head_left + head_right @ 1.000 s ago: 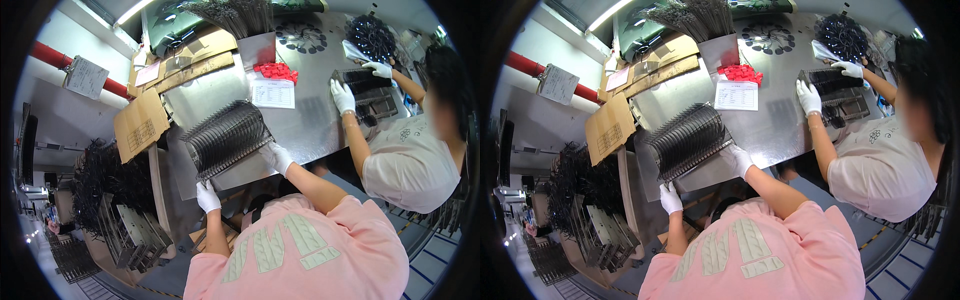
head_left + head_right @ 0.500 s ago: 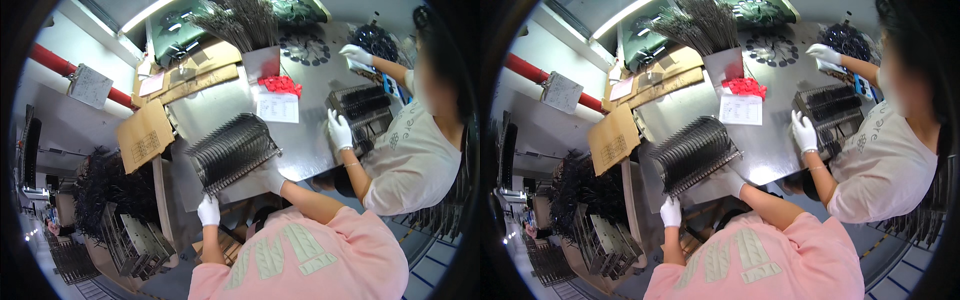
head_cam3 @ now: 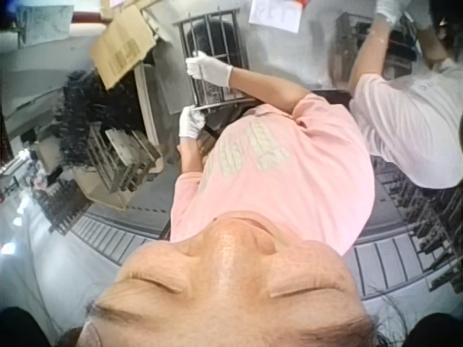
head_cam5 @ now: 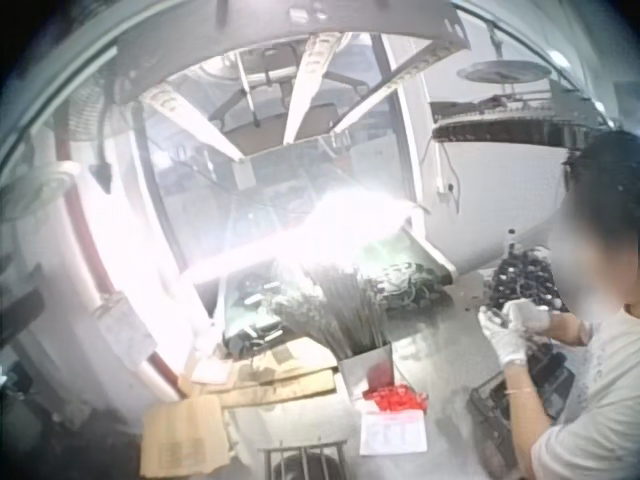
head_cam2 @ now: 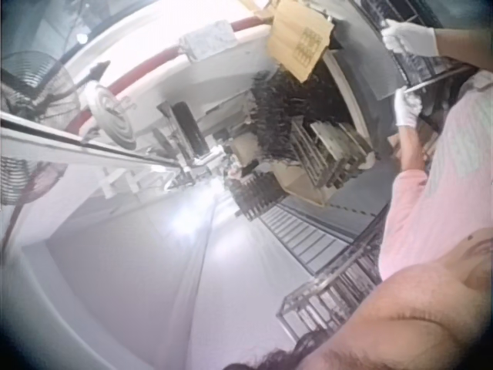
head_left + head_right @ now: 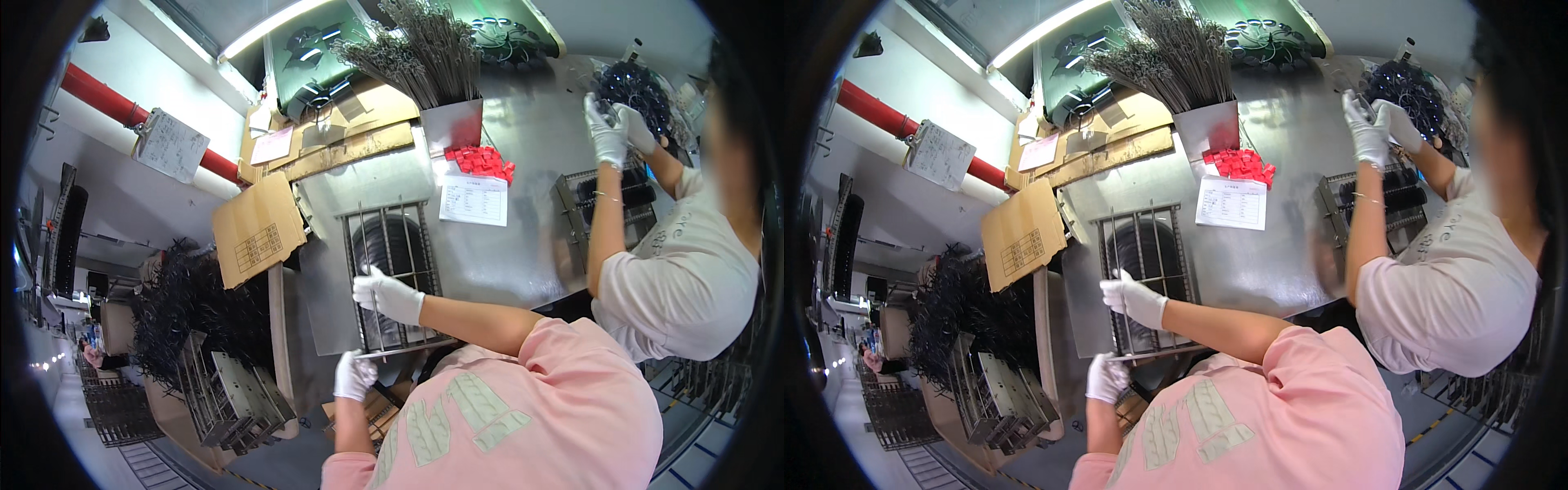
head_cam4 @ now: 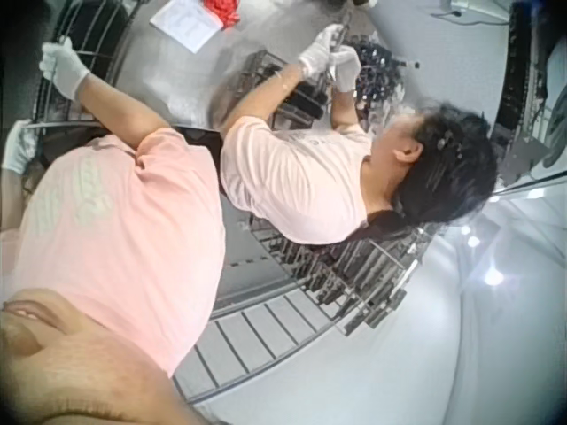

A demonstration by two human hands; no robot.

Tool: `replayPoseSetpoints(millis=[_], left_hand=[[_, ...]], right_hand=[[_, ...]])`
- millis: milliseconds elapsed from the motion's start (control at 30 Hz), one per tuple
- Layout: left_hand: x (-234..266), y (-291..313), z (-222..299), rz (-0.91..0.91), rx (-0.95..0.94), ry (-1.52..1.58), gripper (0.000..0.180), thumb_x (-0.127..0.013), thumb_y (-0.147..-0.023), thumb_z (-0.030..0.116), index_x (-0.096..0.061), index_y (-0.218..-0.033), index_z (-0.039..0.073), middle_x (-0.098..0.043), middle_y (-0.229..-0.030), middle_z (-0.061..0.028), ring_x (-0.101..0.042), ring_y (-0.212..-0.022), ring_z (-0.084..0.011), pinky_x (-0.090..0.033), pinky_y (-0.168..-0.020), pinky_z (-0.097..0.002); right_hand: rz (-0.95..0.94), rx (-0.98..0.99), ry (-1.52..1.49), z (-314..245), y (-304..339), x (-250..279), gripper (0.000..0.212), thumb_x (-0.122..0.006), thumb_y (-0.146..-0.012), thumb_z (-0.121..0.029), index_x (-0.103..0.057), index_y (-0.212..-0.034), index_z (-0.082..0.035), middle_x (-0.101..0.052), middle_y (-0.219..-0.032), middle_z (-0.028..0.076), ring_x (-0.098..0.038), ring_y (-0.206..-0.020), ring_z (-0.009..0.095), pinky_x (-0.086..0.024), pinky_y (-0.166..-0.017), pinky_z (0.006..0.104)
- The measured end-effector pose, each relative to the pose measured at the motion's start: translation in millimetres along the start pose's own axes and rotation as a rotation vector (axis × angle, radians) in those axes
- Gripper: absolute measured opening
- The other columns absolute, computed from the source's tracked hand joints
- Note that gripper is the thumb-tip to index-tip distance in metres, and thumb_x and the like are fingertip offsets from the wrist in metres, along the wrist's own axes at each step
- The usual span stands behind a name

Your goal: The person assembles small decorative items by inserting black and blue plastic pieces into metal racks on a stainless steel table. They handle the racks, pick up individual pieces, and place them into slots, occasionally moving between tables and adjusting the rack positions.

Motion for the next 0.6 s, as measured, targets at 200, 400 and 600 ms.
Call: replayPoseSetpoints(millis=[200,400,600], left_hand=[[30,-30,-23,0.058,-0.091,0.116,0.026,-0.058,-0.089,0.027,-0.048,-0.067,0.017,-0.044,-0.055,0.0012,-0.047,-0.046,-0.0191,-0.04,-0.042,-0.0337],[32,13,26,0.387,-0.498,-0.551,0.061,-0.041,-0.105,0.049,-0.061,-0.065,0.007,-0.068,-0.062,-0.0118,-0.063,-0.051,-0.0166,-0.042,-0.047,-0.0269],[20,39,47,0.373,-0.683,-0.528,0.049,-0.048,-0.107,0.035,-0.061,-0.069,0.006,-0.068,-0.064,-0.0099,-0.062,-0.052,-0.0154,-0.045,-0.052,-0.0267]], right_hand=[[-0.006,0.009,1.093,-66,22,45,0.063,-0.064,-0.098,-0.033,-0.047,-0.149,-0.001,-0.067,-0.13,0.016,-0.067,-0.115,0.018,-0.054,-0.097,0.032],[1.054,0.474,2.586,-336,69,141,0.018,-0.055,-0.09,-0.016,-0.073,-0.092,-0.015,-0.07,-0.091,0.019,-0.07,-0.09,0.031,-0.056,-0.072,0.045],[0.887,0.222,2.856,-338,49,202,0.016,-0.056,-0.088,-0.012,-0.072,-0.089,-0.016,-0.072,-0.084,0.011,-0.073,-0.082,0.029,-0.057,-0.07,0.043]])
Point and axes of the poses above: each hand's wrist, its own y-axis away from the middle knuckle, its own x-axis out of the back of the hand, z = x × y, the point moved 9 cm from there along -y, towards the middle knuckle
